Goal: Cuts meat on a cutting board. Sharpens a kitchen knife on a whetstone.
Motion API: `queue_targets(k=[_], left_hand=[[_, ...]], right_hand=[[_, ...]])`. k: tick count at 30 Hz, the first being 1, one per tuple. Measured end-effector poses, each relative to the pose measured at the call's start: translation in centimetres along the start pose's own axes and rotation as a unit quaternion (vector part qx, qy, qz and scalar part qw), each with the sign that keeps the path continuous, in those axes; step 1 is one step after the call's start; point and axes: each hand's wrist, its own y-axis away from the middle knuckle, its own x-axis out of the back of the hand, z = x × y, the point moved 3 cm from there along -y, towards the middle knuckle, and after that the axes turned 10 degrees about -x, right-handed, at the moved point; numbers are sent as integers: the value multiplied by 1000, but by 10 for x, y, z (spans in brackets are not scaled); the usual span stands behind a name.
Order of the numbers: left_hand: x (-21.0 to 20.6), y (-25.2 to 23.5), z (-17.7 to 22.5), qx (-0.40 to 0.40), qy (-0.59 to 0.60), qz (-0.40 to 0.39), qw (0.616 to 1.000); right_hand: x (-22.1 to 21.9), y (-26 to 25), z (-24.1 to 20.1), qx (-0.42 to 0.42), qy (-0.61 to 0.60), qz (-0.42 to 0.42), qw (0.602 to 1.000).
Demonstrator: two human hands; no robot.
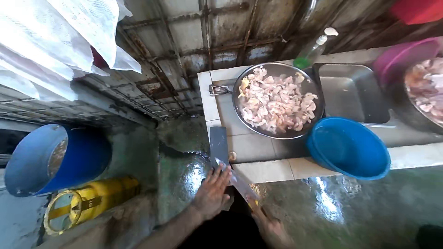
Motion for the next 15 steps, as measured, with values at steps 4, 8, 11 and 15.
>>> queue_targets(k=[4,8,11,15], left_hand=[[28,-15,-36,11,-3,-20,1000],[85,-50,-114,39,-79,-15,996],[104,-57,-129,46,-115,-40,991],[52,-43,-67,34,-78,-5,996]], right_hand=[[-6,-43,-26,2,9,11,1000],[14,-149,-78,23,45,-26,998],[16,-167,-83,17,54,-26,998],[1,-101,-29,26,28,10,999]])
